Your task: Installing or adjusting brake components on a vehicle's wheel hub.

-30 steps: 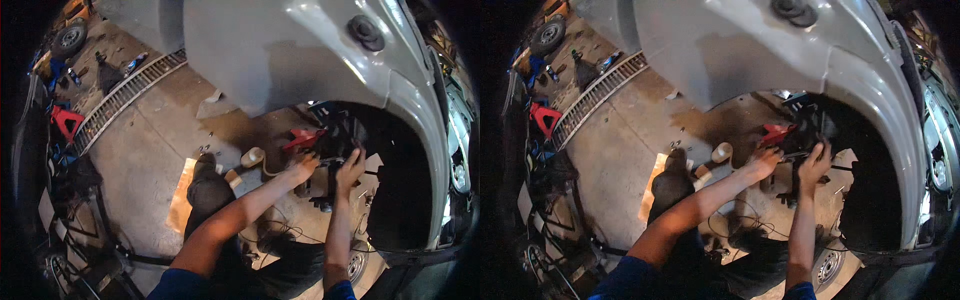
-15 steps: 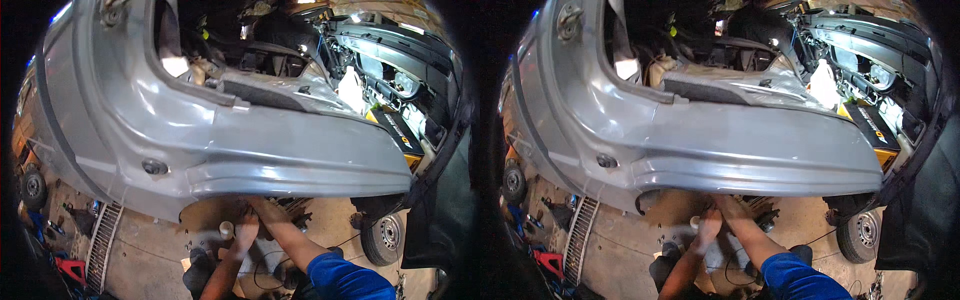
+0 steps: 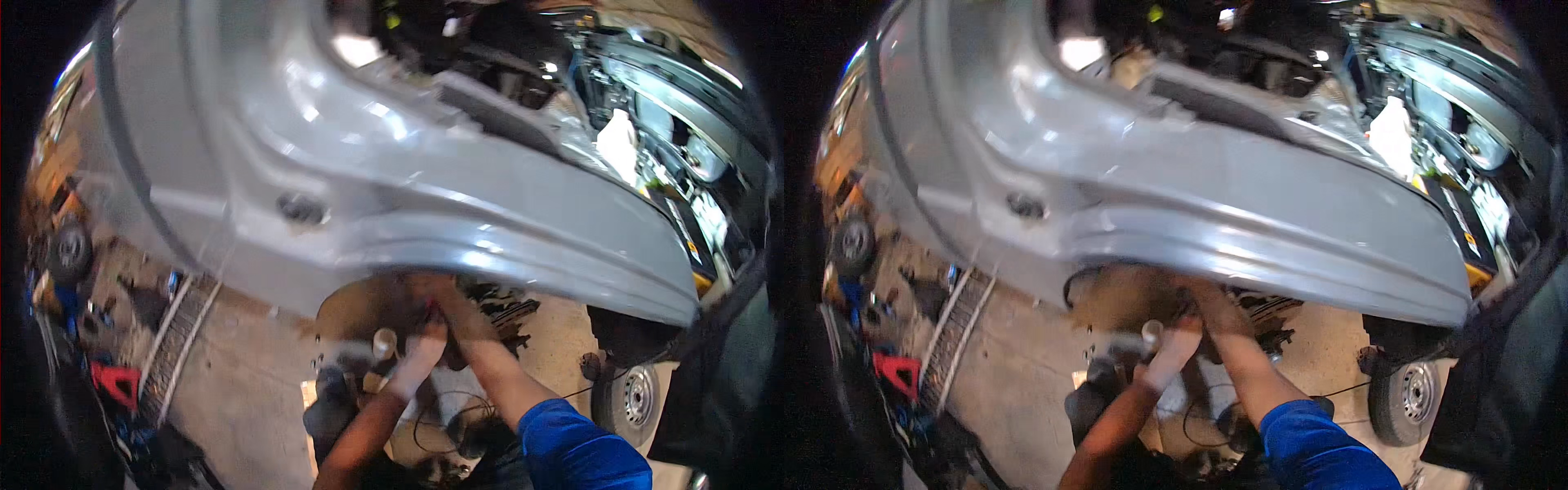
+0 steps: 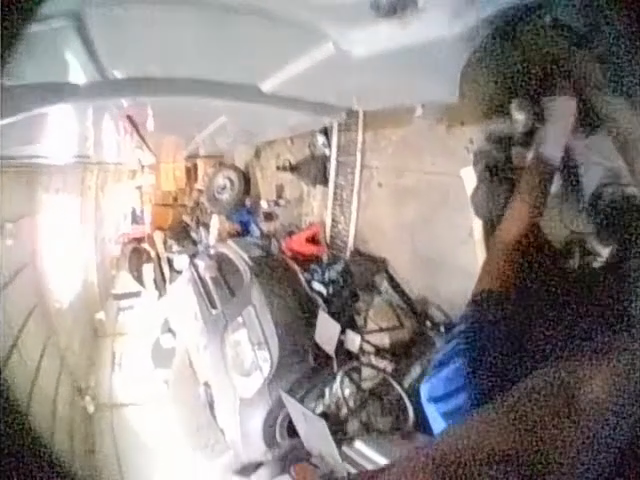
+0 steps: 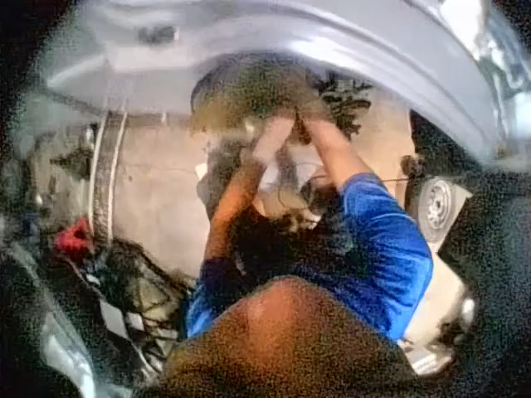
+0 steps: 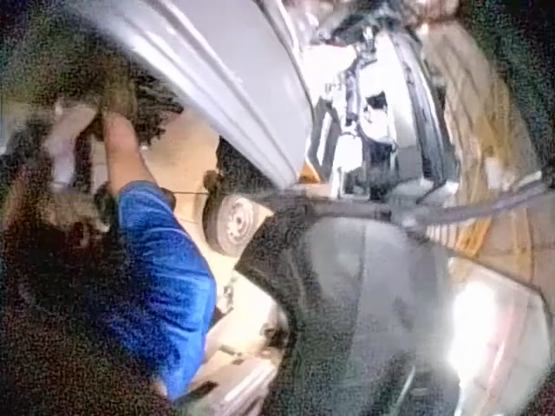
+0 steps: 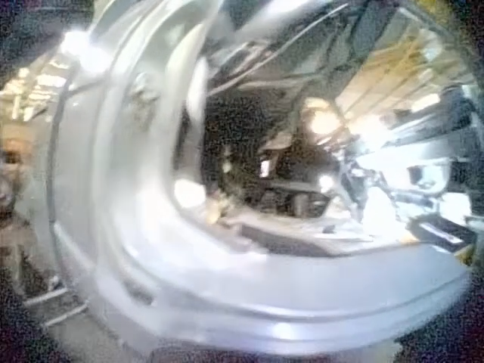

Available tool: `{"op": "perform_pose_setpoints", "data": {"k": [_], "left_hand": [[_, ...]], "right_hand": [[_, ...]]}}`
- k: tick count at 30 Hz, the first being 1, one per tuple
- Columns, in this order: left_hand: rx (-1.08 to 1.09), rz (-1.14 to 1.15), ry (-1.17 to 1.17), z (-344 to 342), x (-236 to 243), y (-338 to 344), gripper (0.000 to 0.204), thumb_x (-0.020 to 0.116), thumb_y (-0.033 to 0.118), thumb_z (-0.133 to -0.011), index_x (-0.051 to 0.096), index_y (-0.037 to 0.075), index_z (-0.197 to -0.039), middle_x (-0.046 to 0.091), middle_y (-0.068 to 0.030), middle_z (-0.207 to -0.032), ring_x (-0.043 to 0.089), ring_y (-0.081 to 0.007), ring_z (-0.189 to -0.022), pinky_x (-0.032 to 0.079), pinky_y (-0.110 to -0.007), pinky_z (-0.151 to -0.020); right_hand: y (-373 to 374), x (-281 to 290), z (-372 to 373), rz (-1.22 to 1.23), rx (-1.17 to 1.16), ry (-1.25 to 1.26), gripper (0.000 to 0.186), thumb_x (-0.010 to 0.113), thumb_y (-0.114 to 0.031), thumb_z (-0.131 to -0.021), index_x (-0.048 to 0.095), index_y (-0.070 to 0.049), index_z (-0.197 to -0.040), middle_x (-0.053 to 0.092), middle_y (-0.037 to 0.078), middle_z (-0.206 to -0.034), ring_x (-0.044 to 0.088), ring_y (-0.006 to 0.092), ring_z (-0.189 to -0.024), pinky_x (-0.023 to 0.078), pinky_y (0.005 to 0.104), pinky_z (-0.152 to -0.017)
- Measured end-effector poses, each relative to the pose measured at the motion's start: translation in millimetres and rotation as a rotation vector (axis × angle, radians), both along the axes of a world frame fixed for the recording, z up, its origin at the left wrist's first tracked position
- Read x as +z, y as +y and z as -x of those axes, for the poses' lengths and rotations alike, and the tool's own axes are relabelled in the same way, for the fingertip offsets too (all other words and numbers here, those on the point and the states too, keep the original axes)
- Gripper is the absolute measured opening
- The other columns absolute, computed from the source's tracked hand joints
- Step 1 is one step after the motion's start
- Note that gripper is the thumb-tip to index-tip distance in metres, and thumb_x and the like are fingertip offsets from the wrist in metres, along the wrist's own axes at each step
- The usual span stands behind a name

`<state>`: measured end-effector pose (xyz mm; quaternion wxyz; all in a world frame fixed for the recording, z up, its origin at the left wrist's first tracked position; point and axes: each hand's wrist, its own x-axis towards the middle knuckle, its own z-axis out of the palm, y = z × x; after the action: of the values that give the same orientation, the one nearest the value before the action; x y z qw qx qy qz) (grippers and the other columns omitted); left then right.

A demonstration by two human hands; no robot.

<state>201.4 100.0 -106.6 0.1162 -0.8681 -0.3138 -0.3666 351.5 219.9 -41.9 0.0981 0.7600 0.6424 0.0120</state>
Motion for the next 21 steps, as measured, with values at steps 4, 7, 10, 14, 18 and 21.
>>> {"op": "perform_pose_setpoints", "data": {"k": [4, 7, 10, 14, 18, 21], "left_hand": [[-0.097, 0.261, -0.136, -12.9, -8.5, 3.3, 0.014, 0.053, 0.013, -0.076, 0.064, 0.007, -0.083, 0.061, -0.0095, -0.091, 0.061, -0.0256, -0.069, 0.052, -0.039, -0.051], [-0.056, 0.482, -0.267, -35.6, -24.3, 5.3, 0.019, 0.051, 0.013, -0.077, 0.064, 0.005, -0.087, 0.060, -0.0130, -0.104, 0.060, -0.0293, -0.090, 0.054, -0.039, -0.065], [-0.171, 0.537, -0.049, -16.8, 14.2, -1.6, 0.028, 0.047, 0.014, -0.080, 0.062, 0.002, -0.100, 0.055, -0.0155, -0.114, 0.053, -0.0320, -0.107, 0.045, -0.043, -0.090], [-0.096, 0.317, -0.165, -20.5, -8.9, -1.7, 0.029, 0.047, 0.014, -0.080, 0.060, -0.002, -0.101, 0.054, -0.0163, -0.114, 0.052, -0.0317, -0.108, 0.041, -0.045, -0.095], [-0.152, 0.424, -0.130, -20.2, 5.5, -0.8, 0.027, 0.049, 0.012, -0.078, 0.060, -0.003, -0.097, 0.056, -0.0164, -0.108, 0.053, -0.0324, -0.107, 0.040, -0.047, -0.097], [-0.148, 0.395, -0.157, -20.4, 10.2, -4.0, 0.025, 0.049, 0.012, -0.078, 0.061, -0.002, -0.095, 0.056, -0.0161, -0.106, 0.053, -0.0325, -0.106, 0.039, -0.047, -0.097]], "right_hand": [[6.2, -10.9, -0.1, 0.217, 0.184, -0.026, 0.054, 0.036, -0.043, -0.094, 0.045, -0.003, -0.129, 0.046, 0.024, -0.130, 0.048, 0.0377, -0.118, 0.039, 0.0447, -0.099], [22.6, -26.6, 9.9, 0.190, 0.155, 0.113, 0.055, 0.038, -0.044, -0.094, 0.044, -0.003, -0.130, 0.045, 0.026, -0.130, 0.050, 0.0383, -0.113, 0.041, 0.0447, -0.096], [14.2, -17.6, 13.4, 0.110, -0.012, 0.448, 0.058, 0.032, -0.050, -0.094, 0.053, 0.000, -0.115, 0.055, 0.019, -0.096, 0.058, 0.0296, -0.084, 0.046, 0.0409, -0.082], [1.5, 2.7, 40.1, -0.020, 0.228, 0.667, 0.071, 0.028, -0.061, -0.092, 0.060, 0.002, -0.091, 0.062, 0.010, -0.064, 0.060, 0.0185, -0.057, 0.048, 0.0340, -0.065], [2.8, 6.6, 38.7, 0.091, -0.102, 0.776, 0.067, 0.032, -0.059, -0.092, 0.059, 0.002, -0.081, 0.059, 0.009, -0.058, 0.058, 0.0174, -0.052, 0.047, 0.0336, -0.056], [3.6, 4.8, 32.4, 0.084, -0.122, 0.761, 0.068, 0.033, -0.059, -0.092, 0.060, 0.002, -0.078, 0.059, 0.009, -0.057, 0.059, 0.0182, -0.052, 0.048, 0.0334, -0.057]]}}
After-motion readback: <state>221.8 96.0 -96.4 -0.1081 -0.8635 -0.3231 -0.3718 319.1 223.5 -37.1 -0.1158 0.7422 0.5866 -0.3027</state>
